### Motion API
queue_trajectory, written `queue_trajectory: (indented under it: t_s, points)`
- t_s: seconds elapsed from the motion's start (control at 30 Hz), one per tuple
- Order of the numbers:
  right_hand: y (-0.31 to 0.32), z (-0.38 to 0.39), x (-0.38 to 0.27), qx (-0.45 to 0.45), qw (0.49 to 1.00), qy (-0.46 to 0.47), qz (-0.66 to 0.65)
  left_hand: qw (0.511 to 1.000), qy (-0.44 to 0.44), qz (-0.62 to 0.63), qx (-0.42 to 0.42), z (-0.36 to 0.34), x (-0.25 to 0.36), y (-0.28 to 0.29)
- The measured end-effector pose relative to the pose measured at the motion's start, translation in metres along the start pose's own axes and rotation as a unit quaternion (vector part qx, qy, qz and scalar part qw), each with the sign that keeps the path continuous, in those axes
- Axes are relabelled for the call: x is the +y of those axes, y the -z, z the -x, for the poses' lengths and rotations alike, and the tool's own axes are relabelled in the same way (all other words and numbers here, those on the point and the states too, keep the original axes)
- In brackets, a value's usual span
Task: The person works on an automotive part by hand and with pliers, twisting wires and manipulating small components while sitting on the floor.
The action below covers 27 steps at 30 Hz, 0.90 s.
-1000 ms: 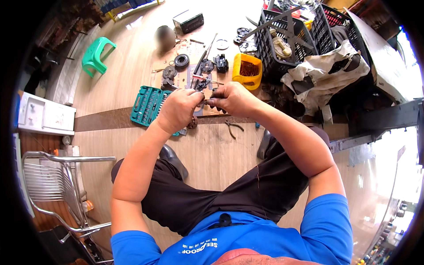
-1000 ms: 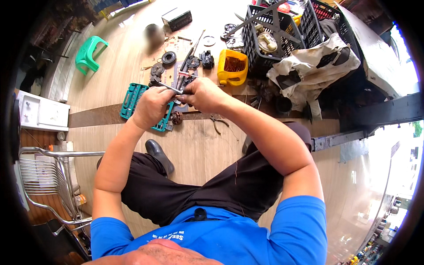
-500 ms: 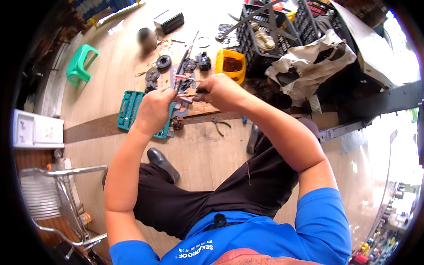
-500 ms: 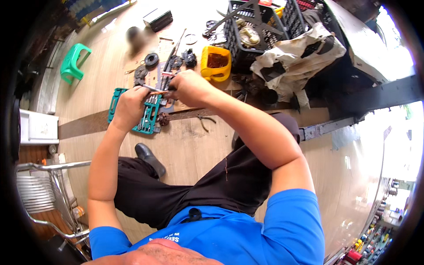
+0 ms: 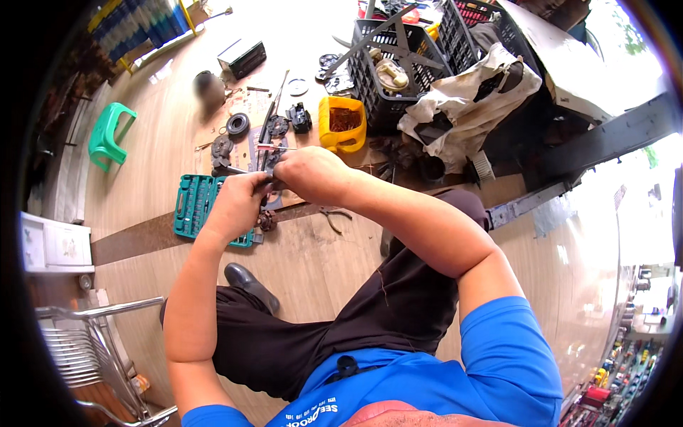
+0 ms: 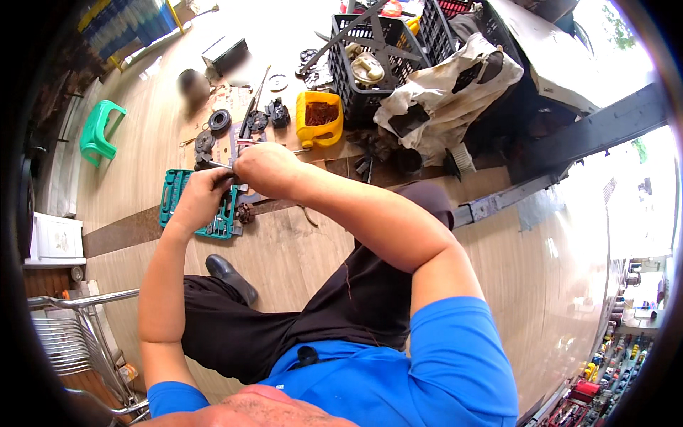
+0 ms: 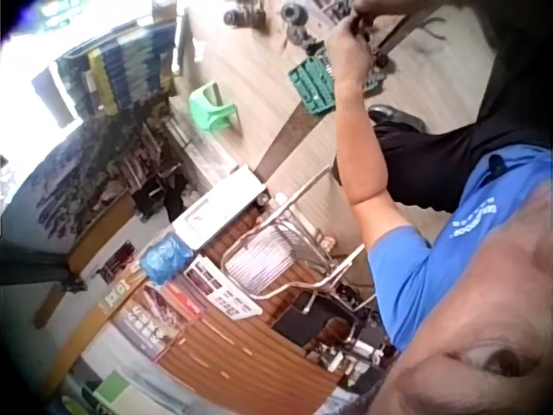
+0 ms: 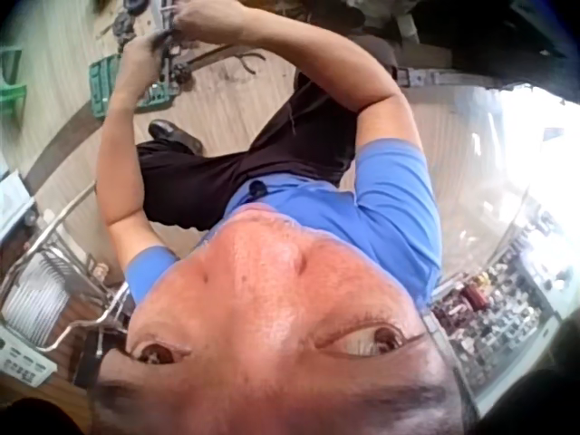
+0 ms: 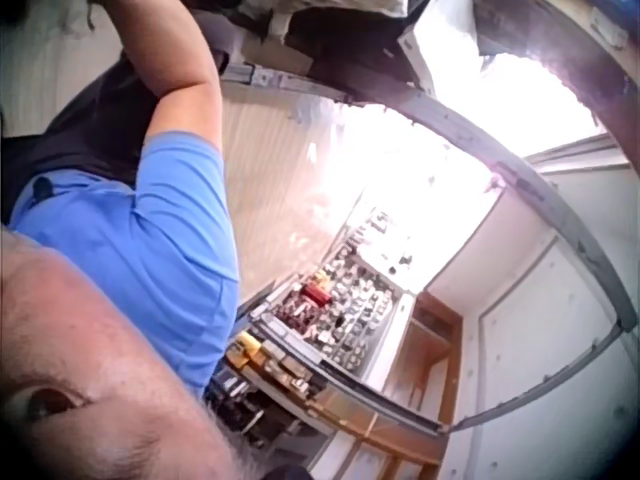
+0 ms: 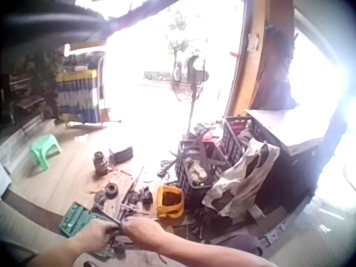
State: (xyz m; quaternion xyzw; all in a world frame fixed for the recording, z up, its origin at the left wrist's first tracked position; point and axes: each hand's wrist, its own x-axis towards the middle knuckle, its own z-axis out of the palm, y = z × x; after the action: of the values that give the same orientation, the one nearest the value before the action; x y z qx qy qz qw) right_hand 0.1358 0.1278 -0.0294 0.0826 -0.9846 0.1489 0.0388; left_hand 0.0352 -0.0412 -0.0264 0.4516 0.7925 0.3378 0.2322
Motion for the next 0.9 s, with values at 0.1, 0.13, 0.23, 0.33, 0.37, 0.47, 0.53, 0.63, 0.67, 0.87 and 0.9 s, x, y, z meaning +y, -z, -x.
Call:
queue_trajectory:
  t_s: [0.1,0.13,0.23,0.33,0.37,0.47,0.53,0.63,0.67,0.87,0.9]
  points:
    - [0.007,0.003,0.007,-0.008,0.999,-0.016,-0.028,0.998,-0.044,-0.038,0.027,-0.003,0.011,0.000]
    - [0.010,0.004,0.006,0.006,1.000,0.015,-0.018,0.994,-0.079,-0.048,0.051,-0.001,0.001,0.000]
    - [-0.007,0.002,0.016,0.024,0.999,0.029,-0.001,0.999,-0.029,0.002,0.023,-0.003,0.003,-0.007]
    - [0.000,0.001,0.010,0.027,0.999,0.025,0.009,0.999,-0.011,-0.033,0.022,-0.003,0.011,-0.004]
    - [0.002,0.003,0.010,0.027,0.999,0.023,0.016,0.999,-0.026,-0.030,0.032,-0.004,0.010,-0.005]
    - [0.000,0.001,0.008,0.020,0.999,0.019,0.028,0.997,-0.044,-0.026,0.053,-0.003,0.003,-0.009]
    - [-0.002,-0.004,0.012,0.007,1.000,0.011,0.029,0.998,-0.027,-0.024,0.057,-0.005,0.000,-0.009]
    - [0.005,-0.001,0.023,0.040,0.994,-0.005,0.099,0.997,0.044,-0.030,0.047,-0.006,0.011,-0.003]
    - [0.020,0.001,0.016,0.027,0.995,-0.065,0.077,0.997,0.042,-0.027,0.057,-0.004,0.009,0.002]
    - [0.042,0.017,0.042,0.121,0.987,-0.086,0.063,0.995,0.039,-0.016,0.091,-0.006,-0.011,0.002]
    - [0.038,0.015,0.045,0.128,0.987,-0.083,0.057,0.994,0.048,-0.004,0.093,-0.004,-0.012,0.003]
